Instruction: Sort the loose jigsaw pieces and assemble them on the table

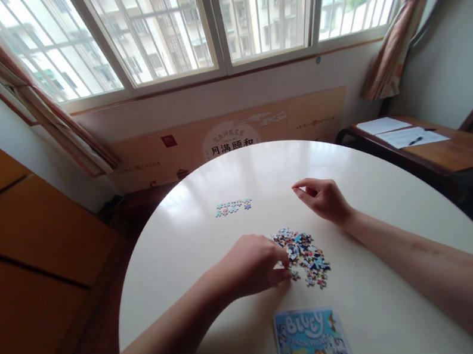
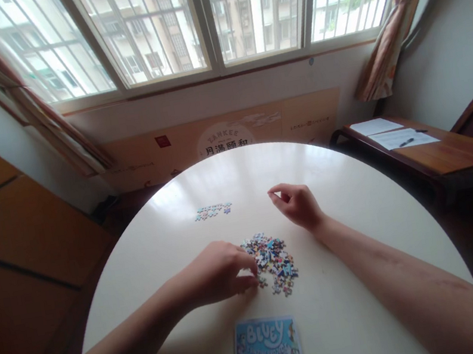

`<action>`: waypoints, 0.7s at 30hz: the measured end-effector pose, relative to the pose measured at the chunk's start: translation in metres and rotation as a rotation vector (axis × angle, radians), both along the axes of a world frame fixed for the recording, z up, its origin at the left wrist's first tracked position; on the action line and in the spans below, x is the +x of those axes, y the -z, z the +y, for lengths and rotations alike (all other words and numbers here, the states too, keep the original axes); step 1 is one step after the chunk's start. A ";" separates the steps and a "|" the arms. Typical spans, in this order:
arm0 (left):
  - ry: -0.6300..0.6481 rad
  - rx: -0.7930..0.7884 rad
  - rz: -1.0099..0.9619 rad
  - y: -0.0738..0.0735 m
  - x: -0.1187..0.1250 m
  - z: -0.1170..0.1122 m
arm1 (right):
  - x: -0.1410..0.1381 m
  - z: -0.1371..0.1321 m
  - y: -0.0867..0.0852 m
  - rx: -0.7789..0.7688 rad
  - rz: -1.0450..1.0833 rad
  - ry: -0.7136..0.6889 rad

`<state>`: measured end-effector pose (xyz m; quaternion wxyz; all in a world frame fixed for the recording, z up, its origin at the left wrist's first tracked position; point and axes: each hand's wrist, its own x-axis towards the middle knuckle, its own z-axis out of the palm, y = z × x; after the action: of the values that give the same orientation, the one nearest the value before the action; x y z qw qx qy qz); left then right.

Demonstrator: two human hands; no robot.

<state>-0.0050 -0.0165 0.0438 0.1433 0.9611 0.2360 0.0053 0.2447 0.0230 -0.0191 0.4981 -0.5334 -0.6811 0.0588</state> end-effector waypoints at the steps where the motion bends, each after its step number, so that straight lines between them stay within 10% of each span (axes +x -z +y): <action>1: 0.007 0.004 -0.003 0.000 0.000 -0.001 | 0.000 0.000 0.000 -0.001 -0.003 -0.006; 21: 0.216 0.005 0.048 -0.017 -0.007 -0.015 | 0.001 0.003 0.007 -0.043 -0.053 -0.110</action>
<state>-0.0125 -0.0311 0.0605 0.1348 0.9812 0.1345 -0.0327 0.2456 0.0259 -0.0265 0.4642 -0.5070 -0.7211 0.0866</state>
